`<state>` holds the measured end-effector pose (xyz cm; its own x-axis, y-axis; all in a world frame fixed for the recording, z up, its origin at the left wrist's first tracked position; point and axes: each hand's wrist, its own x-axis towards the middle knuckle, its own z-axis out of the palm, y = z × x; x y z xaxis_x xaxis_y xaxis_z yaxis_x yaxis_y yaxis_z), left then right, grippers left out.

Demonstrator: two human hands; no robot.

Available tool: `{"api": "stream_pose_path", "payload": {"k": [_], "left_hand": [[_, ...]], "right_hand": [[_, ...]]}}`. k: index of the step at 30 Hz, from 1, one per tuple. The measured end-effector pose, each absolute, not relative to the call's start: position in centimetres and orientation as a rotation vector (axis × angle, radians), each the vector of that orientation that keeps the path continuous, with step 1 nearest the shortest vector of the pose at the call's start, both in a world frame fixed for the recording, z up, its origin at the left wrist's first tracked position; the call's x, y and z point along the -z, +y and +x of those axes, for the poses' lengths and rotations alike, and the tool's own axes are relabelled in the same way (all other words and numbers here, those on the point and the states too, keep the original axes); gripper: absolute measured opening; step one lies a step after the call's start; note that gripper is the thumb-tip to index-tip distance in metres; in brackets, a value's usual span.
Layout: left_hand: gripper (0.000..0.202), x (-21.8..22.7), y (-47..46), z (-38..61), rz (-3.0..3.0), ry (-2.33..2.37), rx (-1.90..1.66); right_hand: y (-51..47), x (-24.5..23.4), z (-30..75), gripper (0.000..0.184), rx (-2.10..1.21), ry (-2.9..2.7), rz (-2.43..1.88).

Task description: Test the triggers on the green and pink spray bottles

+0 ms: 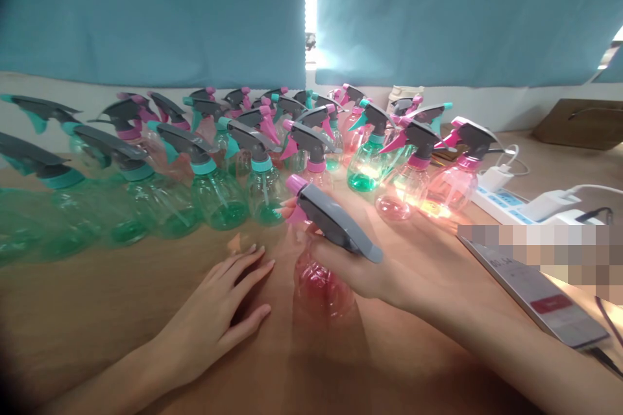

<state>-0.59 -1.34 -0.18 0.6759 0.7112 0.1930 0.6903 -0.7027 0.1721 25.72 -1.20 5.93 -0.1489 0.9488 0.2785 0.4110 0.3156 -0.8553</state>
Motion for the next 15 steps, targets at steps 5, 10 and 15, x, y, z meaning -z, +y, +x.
{"api": "stream_pose_path", "payload": {"k": [5,10,15], "left_hand": [[0.048,0.6,-1.2,-0.7,2.824,1.156,-0.423],[0.048,0.2,-1.2,-0.6,2.833,1.152,-0.393],[0.046,0.3,-1.2,-0.7,2.847,1.135,-0.414]], "right_hand": [[-1.2,-6.2,25.6,0.037,-0.777,-1.723,-1.212],[-1.1,-6.3,25.7,0.023,-0.741,-1.756,-1.233],[-1.3,-7.0,26.6,0.007,-0.711,-1.907,-1.304]]}}
